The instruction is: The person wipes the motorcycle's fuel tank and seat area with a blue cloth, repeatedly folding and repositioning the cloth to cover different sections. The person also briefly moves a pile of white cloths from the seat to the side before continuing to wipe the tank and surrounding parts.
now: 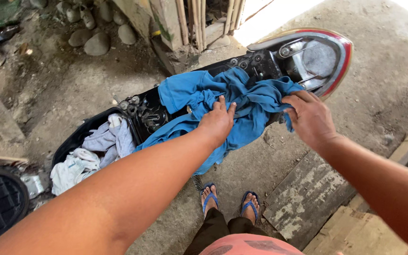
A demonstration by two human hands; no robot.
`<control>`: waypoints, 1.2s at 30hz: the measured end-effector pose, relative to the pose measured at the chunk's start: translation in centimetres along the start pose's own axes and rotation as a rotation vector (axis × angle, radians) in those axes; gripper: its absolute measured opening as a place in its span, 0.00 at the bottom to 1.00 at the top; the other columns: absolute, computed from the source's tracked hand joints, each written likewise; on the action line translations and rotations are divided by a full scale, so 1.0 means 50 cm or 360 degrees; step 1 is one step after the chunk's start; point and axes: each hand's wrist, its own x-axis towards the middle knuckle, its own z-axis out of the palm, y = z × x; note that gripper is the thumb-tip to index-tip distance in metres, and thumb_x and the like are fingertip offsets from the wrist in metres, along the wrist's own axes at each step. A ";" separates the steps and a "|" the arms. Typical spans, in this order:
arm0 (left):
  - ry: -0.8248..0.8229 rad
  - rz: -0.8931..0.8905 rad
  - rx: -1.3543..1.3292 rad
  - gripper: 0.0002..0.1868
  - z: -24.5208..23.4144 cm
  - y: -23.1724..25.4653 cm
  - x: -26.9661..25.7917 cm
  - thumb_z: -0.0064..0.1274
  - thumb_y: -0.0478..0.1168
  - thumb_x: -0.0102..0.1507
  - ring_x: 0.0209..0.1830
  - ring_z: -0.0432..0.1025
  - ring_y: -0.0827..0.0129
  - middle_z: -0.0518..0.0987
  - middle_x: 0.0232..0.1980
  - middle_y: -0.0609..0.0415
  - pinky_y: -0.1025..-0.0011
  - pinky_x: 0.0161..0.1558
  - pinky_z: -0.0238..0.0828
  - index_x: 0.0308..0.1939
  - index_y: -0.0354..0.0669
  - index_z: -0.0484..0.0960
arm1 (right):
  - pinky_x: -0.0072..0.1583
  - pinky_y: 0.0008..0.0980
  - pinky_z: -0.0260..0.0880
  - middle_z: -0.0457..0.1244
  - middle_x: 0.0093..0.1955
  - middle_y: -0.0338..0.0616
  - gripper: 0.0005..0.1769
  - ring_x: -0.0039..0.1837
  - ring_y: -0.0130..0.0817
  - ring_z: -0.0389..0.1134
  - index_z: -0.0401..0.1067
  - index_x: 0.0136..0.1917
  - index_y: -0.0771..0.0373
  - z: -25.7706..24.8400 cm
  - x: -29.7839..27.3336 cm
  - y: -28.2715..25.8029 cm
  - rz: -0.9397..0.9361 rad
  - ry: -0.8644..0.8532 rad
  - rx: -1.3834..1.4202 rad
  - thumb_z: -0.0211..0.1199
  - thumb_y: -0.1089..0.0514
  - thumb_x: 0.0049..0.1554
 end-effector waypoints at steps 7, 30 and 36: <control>0.0123 -0.0048 -0.0018 0.37 0.032 -0.013 0.000 0.48 0.30 0.62 0.65 0.66 0.42 0.52 0.76 0.22 0.58 0.50 0.80 0.76 0.38 0.59 | 0.62 0.45 0.69 0.69 0.56 0.48 0.11 0.58 0.50 0.70 0.78 0.55 0.58 0.025 -0.024 -0.052 0.0154 0.0214 0.0003 0.67 0.61 0.57; 0.0259 0.0048 0.0294 0.34 0.072 0.001 -0.096 0.49 0.36 0.61 0.55 0.69 0.52 0.55 0.78 0.25 0.67 0.50 0.75 0.71 0.26 0.65 | 0.69 0.53 0.57 0.56 0.65 0.73 0.40 0.67 0.65 0.58 0.55 0.67 0.78 0.218 -0.107 -0.113 0.0834 0.0006 0.0466 0.68 0.50 0.54; 0.0096 0.0099 0.0181 0.37 0.061 -0.005 -0.063 0.48 0.39 0.63 0.64 0.65 0.45 0.50 0.76 0.19 0.62 0.60 0.71 0.74 0.27 0.58 | 0.67 0.45 0.62 0.61 0.66 0.56 0.25 0.63 0.47 0.63 0.61 0.65 0.63 0.239 -0.087 -0.246 0.1956 -0.0231 0.1764 0.61 0.54 0.57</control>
